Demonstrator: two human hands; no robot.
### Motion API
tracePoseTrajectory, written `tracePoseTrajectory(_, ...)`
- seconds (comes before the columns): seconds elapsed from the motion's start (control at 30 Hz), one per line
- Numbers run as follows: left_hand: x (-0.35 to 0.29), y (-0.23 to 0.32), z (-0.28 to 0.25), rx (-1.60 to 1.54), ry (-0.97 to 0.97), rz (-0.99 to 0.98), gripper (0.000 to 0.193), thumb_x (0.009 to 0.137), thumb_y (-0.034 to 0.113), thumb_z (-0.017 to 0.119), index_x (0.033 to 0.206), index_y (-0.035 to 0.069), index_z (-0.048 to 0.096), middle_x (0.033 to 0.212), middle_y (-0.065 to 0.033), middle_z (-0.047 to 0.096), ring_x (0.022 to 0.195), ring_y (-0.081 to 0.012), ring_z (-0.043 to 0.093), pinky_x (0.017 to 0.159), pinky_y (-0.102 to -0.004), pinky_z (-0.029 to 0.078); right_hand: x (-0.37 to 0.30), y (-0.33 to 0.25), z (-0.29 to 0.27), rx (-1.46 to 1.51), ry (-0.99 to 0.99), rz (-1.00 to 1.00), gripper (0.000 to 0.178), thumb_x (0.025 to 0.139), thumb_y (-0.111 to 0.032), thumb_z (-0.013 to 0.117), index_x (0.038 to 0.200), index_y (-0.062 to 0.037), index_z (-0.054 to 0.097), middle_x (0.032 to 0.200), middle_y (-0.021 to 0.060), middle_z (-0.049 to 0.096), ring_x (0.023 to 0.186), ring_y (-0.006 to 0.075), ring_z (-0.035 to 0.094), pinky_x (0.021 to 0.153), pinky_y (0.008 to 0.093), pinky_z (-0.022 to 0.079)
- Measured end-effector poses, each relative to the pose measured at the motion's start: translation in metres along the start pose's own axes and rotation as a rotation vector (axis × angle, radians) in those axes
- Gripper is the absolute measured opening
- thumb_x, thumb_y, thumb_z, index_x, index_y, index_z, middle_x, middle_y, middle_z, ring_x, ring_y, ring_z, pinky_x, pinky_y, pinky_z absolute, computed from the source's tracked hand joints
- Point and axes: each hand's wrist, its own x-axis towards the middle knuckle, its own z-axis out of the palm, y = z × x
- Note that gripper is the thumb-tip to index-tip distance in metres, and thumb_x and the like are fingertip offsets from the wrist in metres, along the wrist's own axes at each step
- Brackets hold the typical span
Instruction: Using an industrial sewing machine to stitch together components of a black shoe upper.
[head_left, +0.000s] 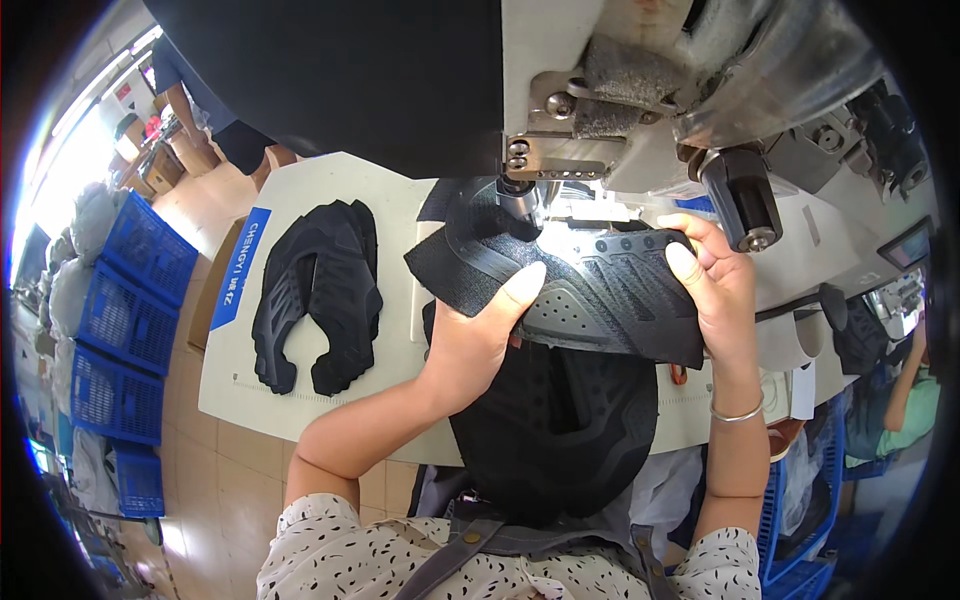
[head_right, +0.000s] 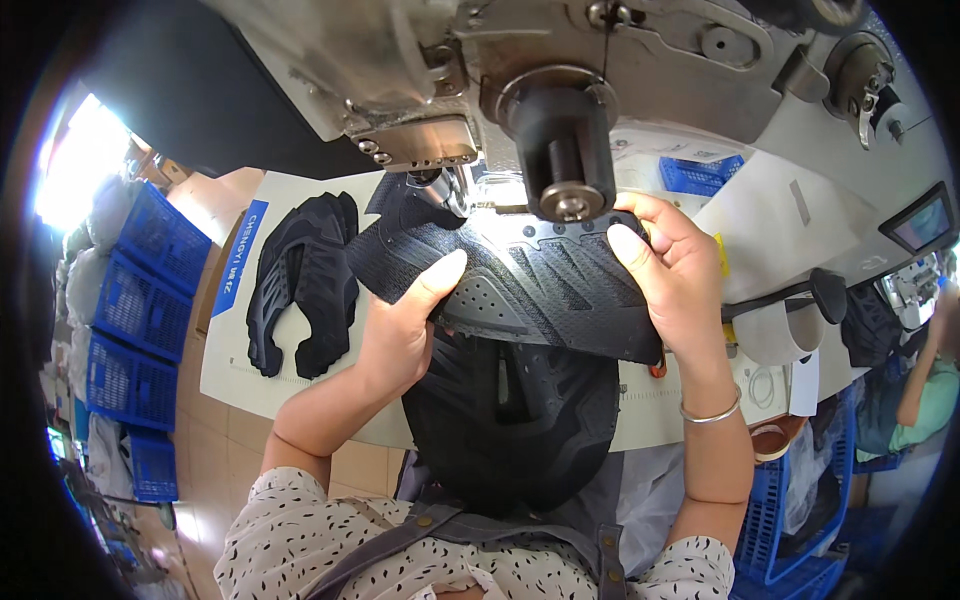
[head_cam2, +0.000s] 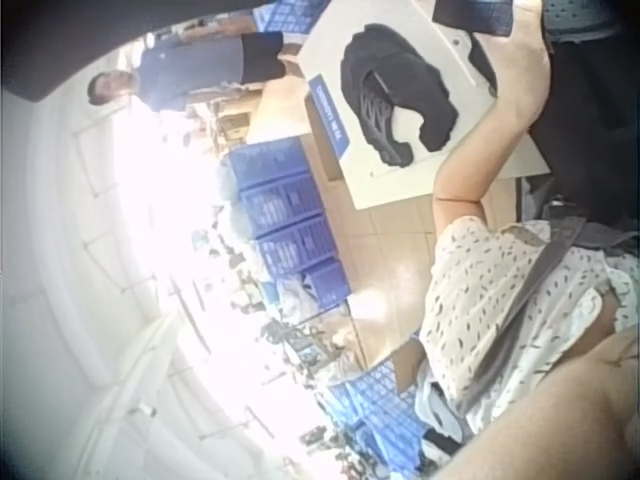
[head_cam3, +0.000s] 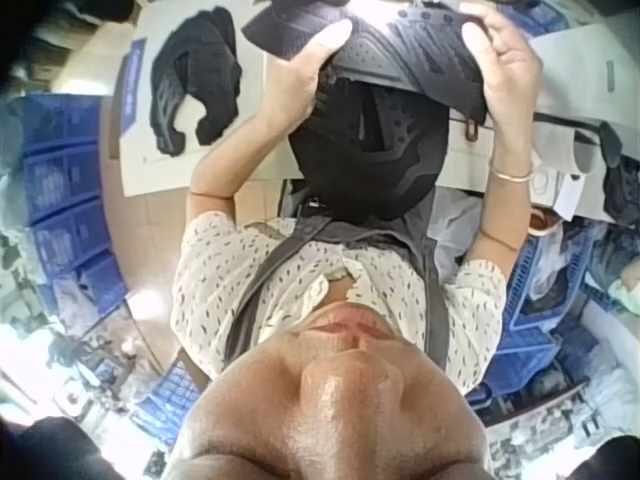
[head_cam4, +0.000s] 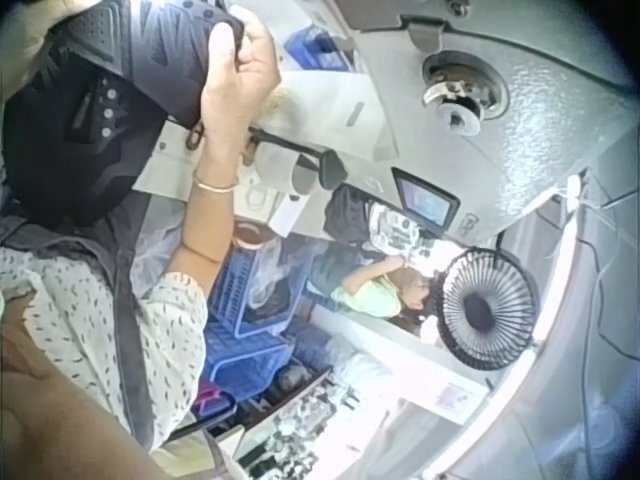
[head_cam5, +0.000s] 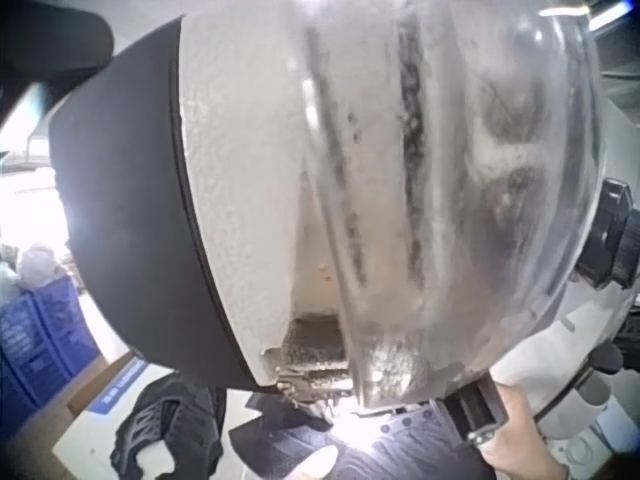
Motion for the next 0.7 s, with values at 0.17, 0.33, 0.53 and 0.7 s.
tracePoseTrajectory(0.17,0.002,0.006,-0.001,-0.007,0.009,-0.044,0.016,0.081,0.018,0.061,0.091,0.006,0.056,0.074,0.001,0.056,0.055,-0.0055,0.049,0.044,-0.0203,0.038,-0.005,-0.003,0.006,0.011,-0.008,-0.058,0.025,0.086,-0.009,0.055,0.108,0.0023,0.054,0.094,0.0071,0.061,0.083,0.0091,0.057,0.075,0.0203,0.045)
tracePoseTrajectory(0.33,0.006,0.008,0.0,-0.022,0.022,-0.004,0.014,0.082,0.018,0.059,0.09,0.007,0.056,0.067,0.0016,0.055,0.049,-0.0053,0.047,0.041,-0.0201,0.037,-0.013,-0.009,0.01,0.019,0.008,-0.028,0.026,0.086,-0.008,0.054,0.109,0.003,0.053,0.094,0.0084,0.061,0.083,0.0096,0.057,0.075,0.0204,0.045)
tracePoseTrajectory(0.53,0.007,0.006,-0.002,-0.037,-0.003,0.028,0.014,0.085,0.02,0.057,0.089,0.006,0.056,0.066,0.0008,0.056,0.048,-0.0055,0.049,0.041,-0.0196,0.037,-0.022,-0.01,0.012,0.047,-0.015,0.006,0.026,0.087,-0.006,0.052,0.111,0.0028,0.052,0.094,0.0094,0.063,0.084,0.0097,0.057,0.076,0.0205,0.045)
tracePoseTrajectory(0.7,0.002,0.005,-0.003,-0.022,-0.048,-0.074,0.019,0.086,0.022,0.057,0.083,0.004,0.058,0.068,-0.0008,0.059,0.051,-0.0067,0.052,0.044,-0.0199,0.04,-0.032,-0.011,0.015,0.032,0.024,0.021,0.027,0.087,-0.006,0.052,0.114,0.0013,0.051,0.08,0.0041,0.062,0.07,0.0054,0.055,0.064,0.0173,0.044)
